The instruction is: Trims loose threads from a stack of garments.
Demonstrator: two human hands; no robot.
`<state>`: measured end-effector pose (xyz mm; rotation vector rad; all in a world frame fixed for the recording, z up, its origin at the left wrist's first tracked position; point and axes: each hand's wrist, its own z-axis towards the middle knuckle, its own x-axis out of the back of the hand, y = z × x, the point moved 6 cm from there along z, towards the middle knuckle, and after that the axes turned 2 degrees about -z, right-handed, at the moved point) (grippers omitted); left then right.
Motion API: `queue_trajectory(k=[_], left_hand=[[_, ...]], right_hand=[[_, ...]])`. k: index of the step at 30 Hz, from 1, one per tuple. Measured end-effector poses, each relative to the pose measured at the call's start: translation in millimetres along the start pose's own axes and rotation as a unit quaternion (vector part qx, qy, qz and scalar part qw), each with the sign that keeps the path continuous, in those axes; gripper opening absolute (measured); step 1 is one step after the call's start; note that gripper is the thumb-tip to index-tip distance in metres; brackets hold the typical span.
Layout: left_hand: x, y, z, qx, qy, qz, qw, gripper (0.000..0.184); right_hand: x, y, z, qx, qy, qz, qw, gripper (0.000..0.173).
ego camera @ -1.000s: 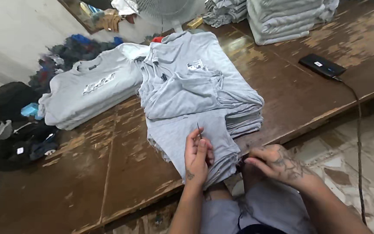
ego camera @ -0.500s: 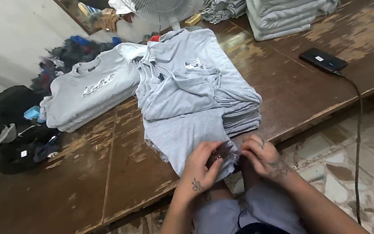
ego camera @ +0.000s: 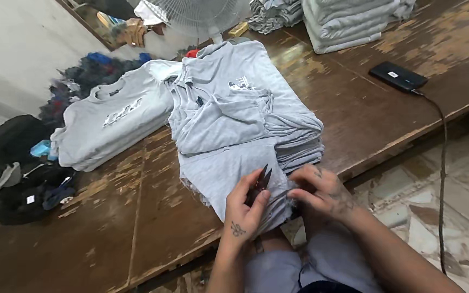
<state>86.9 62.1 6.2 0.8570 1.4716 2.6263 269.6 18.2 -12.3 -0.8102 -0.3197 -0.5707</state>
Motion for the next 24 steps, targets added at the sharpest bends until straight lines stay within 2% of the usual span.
queue_trajectory(k=[3, 9, 13, 15, 18, 21, 24], left_hand=[[-3.6, -7.0, 1.5, 0.031, 0.007, -0.022, 0.999, 0.041], [-0.9, -10.7, -0.7, 0.043, 0.007, -0.066, 0.997, 0.041], [-2.9, -12.5, 0.2, 0.056, 0.010, -0.061, 0.997, 0.040], [-3.4, -12.5, -0.5, 0.043, 0.002, -0.041, 0.998, 0.040], [-3.0, -8.7, -3.3, -0.006, -0.042, 0.031, 0.999, 0.040], [-5.5, -1.7, -8.3, -0.053, -0.091, 0.108, 0.988, 0.037], [-12.6, 5.0, -5.1, -0.078, -0.097, 0.169, 0.978, 0.033]], right_hand=[[-16.1, 8.5, 8.0, 0.005, 0.003, 0.029, 1.000, 0.019], [-26.4, 22.5, 9.5, 0.011, -0.050, 0.082, 0.995, 0.019], [-32.7, 20.0, 10.4, 0.053, -0.042, 0.031, 0.997, 0.016], [-31.0, 14.3, 8.5, 0.054, -0.032, 0.018, 0.998, 0.021], [-16.5, 9.2, 1.7, 0.000, -0.040, 0.099, 0.994, 0.031], [-5.6, 9.6, -7.0, -0.026, -0.029, 0.147, 0.988, 0.035], [-4.7, 8.5, -7.9, -0.037, -0.010, 0.144, 0.989, 0.036]])
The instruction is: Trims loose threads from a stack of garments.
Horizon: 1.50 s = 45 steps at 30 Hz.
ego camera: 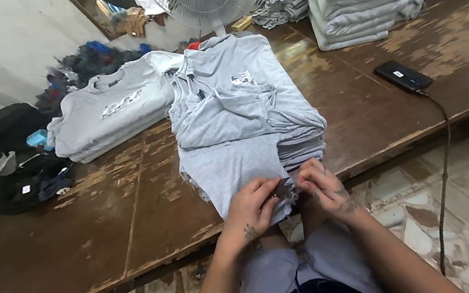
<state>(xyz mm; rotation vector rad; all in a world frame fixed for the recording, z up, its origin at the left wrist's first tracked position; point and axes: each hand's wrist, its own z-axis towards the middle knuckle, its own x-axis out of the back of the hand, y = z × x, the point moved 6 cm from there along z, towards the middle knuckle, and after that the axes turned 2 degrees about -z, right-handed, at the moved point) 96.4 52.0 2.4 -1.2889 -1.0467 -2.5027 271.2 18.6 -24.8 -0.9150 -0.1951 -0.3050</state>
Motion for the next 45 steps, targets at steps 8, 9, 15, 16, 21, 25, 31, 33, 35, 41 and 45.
queue_trajectory(k=[8, 9, 15, 16, 21, 25, 31, 33, 35, 41, 45], left_hand=[[11.3, -18.3, -6.4, 0.095, 0.126, -0.180, 0.971, 0.042], [11.7, -20.0, -7.3, 0.105, 0.141, -0.206, 0.963, 0.042], [16.7, -22.0, -14.4, 0.093, 0.128, -0.211, 0.965, 0.043], [19.9, -22.0, -18.5, 0.084, 0.120, -0.189, 0.971, 0.045], [25.6, -10.8, -28.4, 0.099, -0.012, 0.039, 0.994, 0.028], [34.0, -8.5, -11.3, 0.068, -0.064, 0.015, 0.996, 0.015], [20.7, -6.8, 13.3, 0.076, -0.029, -0.118, 0.990, 0.030], [11.0, -13.5, 7.7, 0.104, -0.029, -0.097, 0.989, 0.051], [12.5, -14.6, -0.4, 0.097, -0.020, -0.074, 0.992, 0.054], [15.3, -15.7, -6.4, 0.054, 0.029, -0.124, 0.990, 0.039], [17.0, -17.3, -4.4, 0.100, 0.110, -0.242, 0.959, 0.039]], right_hand=[[-2.6, -13.4, 6.6, 0.049, 0.030, -0.038, 0.998, 0.054], [-6.6, -13.2, 10.1, 0.045, 0.033, -0.078, 0.995, 0.044], [-20.3, -3.2, 8.2, 0.047, 0.058, -0.109, 0.991, 0.018], [-11.7, -9.1, 2.2, 0.042, 0.038, -0.084, 0.995, 0.021], [-9.2, -24.8, -36.9, 0.122, -0.145, -0.134, 0.973, 0.049], [10.6, -29.6, -13.5, 0.069, -0.049, -0.166, 0.983, 0.047], [-16.1, -13.4, 12.7, 0.107, -0.009, -0.214, 0.971, 0.017], [-9.8, -16.4, 4.9, 0.121, 0.010, -0.209, 0.970, 0.018], [-0.6, -19.6, -2.7, 0.118, 0.002, -0.212, 0.970, 0.021], [6.9, -29.3, -8.6, 0.097, -0.099, -0.129, 0.982, 0.052], [-9.0, -24.5, 13.0, 0.051, -0.041, -0.204, 0.977, 0.040]])
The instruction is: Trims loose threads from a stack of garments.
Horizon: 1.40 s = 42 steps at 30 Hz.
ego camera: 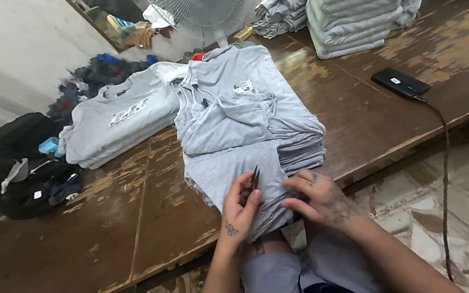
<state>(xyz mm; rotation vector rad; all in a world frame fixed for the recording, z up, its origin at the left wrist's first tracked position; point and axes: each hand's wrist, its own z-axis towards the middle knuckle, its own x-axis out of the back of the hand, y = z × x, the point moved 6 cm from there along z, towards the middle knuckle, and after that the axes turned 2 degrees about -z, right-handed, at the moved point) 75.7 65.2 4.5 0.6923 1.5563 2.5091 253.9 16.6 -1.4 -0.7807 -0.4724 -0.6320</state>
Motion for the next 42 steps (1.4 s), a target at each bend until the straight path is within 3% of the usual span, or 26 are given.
queue_trajectory(k=[3, 9, 16, 21, 25, 27, 29, 31, 32, 35, 37, 39, 42], left_hand=[[-1.0, -1.6, -2.9, 0.020, -0.009, 0.068, 0.997, 0.038], [-2.7, 3.9, -17.4, -0.064, -0.110, 0.206, 0.970, 0.035], [-9.7, 9.7, -14.6, -0.107, -0.069, 0.264, 0.956, 0.029], [0.6, 12.3, -21.4, -0.043, -0.080, 0.312, 0.946, 0.040], [4.1, 25.6, -4.7, -0.056, -0.104, 0.297, 0.947, 0.016], [4.8, 32.7, 12.2, -0.066, -0.108, 0.250, 0.960, 0.019], [0.9, 25.9, 18.9, -0.015, -0.163, 0.226, 0.960, 0.023], [-3.9, 10.2, 14.0, 0.082, -0.244, 0.235, 0.937, 0.030], [-3.5, 4.2, 10.1, 0.089, -0.244, 0.229, 0.938, 0.026], [6.8, 7.8, 12.7, -0.014, -0.186, 0.177, 0.966, 0.017], [5.3, 18.3, 22.3, -0.029, -0.173, 0.167, 0.970, 0.022], [0.9, 19.2, 35.1, 0.009, -0.113, 0.122, 0.986, 0.020], [-6.6, -11.1, 41.0, 0.110, 0.021, -0.085, 0.990, 0.016]], right_hand=[[-16.3, 6.9, 1.3, -0.004, 0.029, 0.011, 1.000, 0.017], [0.9, 1.8, -14.2, 0.019, 0.033, 0.030, 0.999, 0.022], [9.7, -3.3, -19.3, 0.027, 0.035, 0.095, 0.994, 0.023], [18.1, -12.0, -25.7, 0.081, -0.022, 0.065, 0.994, 0.053], [10.2, -3.1, 0.7, 0.015, -0.014, 0.006, 1.000, 0.055], [-4.3, 5.1, 13.0, 0.000, -0.013, 0.024, 1.000, 0.036], [-15.1, 11.0, 15.7, 0.001, -0.009, 0.059, 0.998, 0.020], [-12.5, 15.4, 12.3, -0.001, -0.021, 0.073, 0.997, 0.022], [-8.4, 17.2, 9.8, -0.005, -0.032, 0.076, 0.997, 0.026], [-4.0, 17.9, 8.1, -0.008, -0.037, 0.079, 0.996, 0.040], [-9.8, 15.1, 12.3, -0.020, -0.008, 0.093, 0.995, 0.030], [-18.7, 18.4, 18.1, -0.050, 0.025, 0.189, 0.980, 0.018], [-33.0, 32.0, 14.2, -0.129, -0.005, 0.451, 0.883, 0.029]])
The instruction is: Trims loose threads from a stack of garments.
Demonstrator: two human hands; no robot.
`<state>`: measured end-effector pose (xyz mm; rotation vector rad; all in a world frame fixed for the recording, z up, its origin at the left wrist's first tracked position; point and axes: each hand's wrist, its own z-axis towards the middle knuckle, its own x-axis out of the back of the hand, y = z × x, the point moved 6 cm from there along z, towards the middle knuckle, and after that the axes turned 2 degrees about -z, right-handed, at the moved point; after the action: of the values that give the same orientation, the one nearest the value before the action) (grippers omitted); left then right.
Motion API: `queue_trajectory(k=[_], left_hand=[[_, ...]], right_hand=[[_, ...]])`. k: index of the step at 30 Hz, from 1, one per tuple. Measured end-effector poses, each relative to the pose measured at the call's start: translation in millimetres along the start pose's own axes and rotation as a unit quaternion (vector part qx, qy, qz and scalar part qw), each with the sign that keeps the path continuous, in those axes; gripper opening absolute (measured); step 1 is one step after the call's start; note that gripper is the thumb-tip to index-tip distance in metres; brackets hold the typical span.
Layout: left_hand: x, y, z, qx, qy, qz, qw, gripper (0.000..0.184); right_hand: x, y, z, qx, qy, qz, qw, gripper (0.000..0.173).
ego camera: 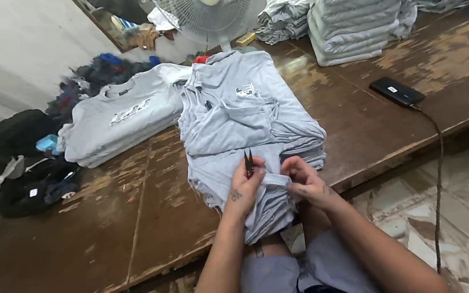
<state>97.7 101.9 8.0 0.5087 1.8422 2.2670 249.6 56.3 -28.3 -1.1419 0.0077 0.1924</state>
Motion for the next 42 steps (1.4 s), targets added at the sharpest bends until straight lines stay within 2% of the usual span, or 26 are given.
queue_trajectory(k=[2, 4, 6, 8, 9, 10, 14, 16, 18, 19, 21, 22, 23, 25, 28, 30, 33, 38, 42], left_hand=[[-0.1, -7.3, 0.5, 0.018, 0.047, -0.054, 0.997, 0.024], [-0.3, -7.1, -1.4, 0.026, 0.078, -0.067, 0.994, 0.023], [0.0, -7.4, -2.7, 0.046, 0.103, -0.083, 0.990, 0.019], [-0.5, -7.9, -2.2, 0.043, 0.102, -0.077, 0.991, 0.018], [-1.1, -8.4, -3.1, 0.033, 0.092, -0.060, 0.993, 0.018], [-1.8, -8.1, -3.9, 0.019, 0.077, -0.038, 0.996, 0.020], [-5.0, -4.5, -6.8, -0.041, 0.019, 0.009, 0.999, 0.021], [-6.1, -6.4, -6.7, -0.042, 0.020, 0.003, 0.999, 0.018], [-7.2, -7.4, -5.7, -0.040, 0.028, -0.001, 0.999, 0.017], [-8.0, -7.4, -5.9, -0.040, 0.030, 0.001, 0.999, 0.018], [-10.2, -6.1, -6.2, -0.047, 0.026, 0.011, 0.998, 0.022], [-10.5, -4.7, -6.8, -0.051, 0.024, 0.013, 0.998, 0.023], [-10.0, -3.3, -8.5, -0.054, 0.019, 0.014, 0.998, 0.023], [-7.8, -1.2, -12.8, -0.061, 0.006, 0.031, 0.998, 0.025], [-4.1, 0.0, -20.5, -0.069, -0.048, 0.113, 0.990, 0.031], [-2.4, -0.3, -25.5, -0.075, -0.090, 0.202, 0.972, 0.039], [-3.3, 15.1, -31.3, -0.126, -0.122, 0.353, 0.919, 0.047], [-19.6, 63.7, -42.4, -0.272, -0.141, 0.471, 0.827, 0.031], [-37.4, 71.0, -45.9, -0.341, -0.133, 0.555, 0.747, 0.030]], right_hand=[[1.6, 1.4, -1.9, -0.017, -0.024, 0.056, 0.998, 0.035], [0.8, -4.9, -3.6, 0.001, -0.022, 0.010, 1.000, 0.034], [-3.6, -14.3, -4.3, 0.041, 0.000, -0.178, 0.983, 0.040], [-7.1, -19.2, -2.2, 0.106, 0.042, -0.397, 0.911, 0.034], [-4.2, -19.5, -3.8, 0.114, 0.049, -0.448, 0.886, 0.026], [3.3, -21.3, -7.3, 0.107, 0.044, -0.465, 0.878, 0.020], [48.0, -43.0, -35.4, 0.113, -0.029, -0.403, 0.908, 0.024], [57.2, -53.4, -44.1, 0.113, -0.033, -0.420, 0.900, 0.025], [50.1, -59.3, -42.3, 0.083, -0.022, -0.477, 0.875, 0.027], [41.7, -59.5, -37.8, 0.059, -0.024, -0.483, 0.873, 0.034], [22.8, -52.4, -24.7, 0.044, -0.013, -0.458, 0.888, 0.054], [14.1, -46.1, -17.8, 0.059, 0.003, -0.444, 0.894, 0.055], [6.3, -38.8, -13.0, 0.080, 0.018, -0.435, 0.897, 0.049], [-0.5, -27.9, -9.5, 0.120, 0.040, -0.435, 0.891, 0.024], [11.9, -28.2, -22.8, 0.112, 0.034, -0.451, 0.885, 0.017], [23.9, -34.2, -35.9, 0.108, 0.017, -0.449, 0.887, 0.018], [28.7, -45.4, -46.5, 0.143, 0.005, -0.440, 0.886, 0.021], [23.0, -54.8, -52.8, 0.161, 0.014, -0.459, 0.874, 0.023], [15.0, -58.6, -52.8, 0.187, 0.038, -0.458, 0.868, 0.023]])
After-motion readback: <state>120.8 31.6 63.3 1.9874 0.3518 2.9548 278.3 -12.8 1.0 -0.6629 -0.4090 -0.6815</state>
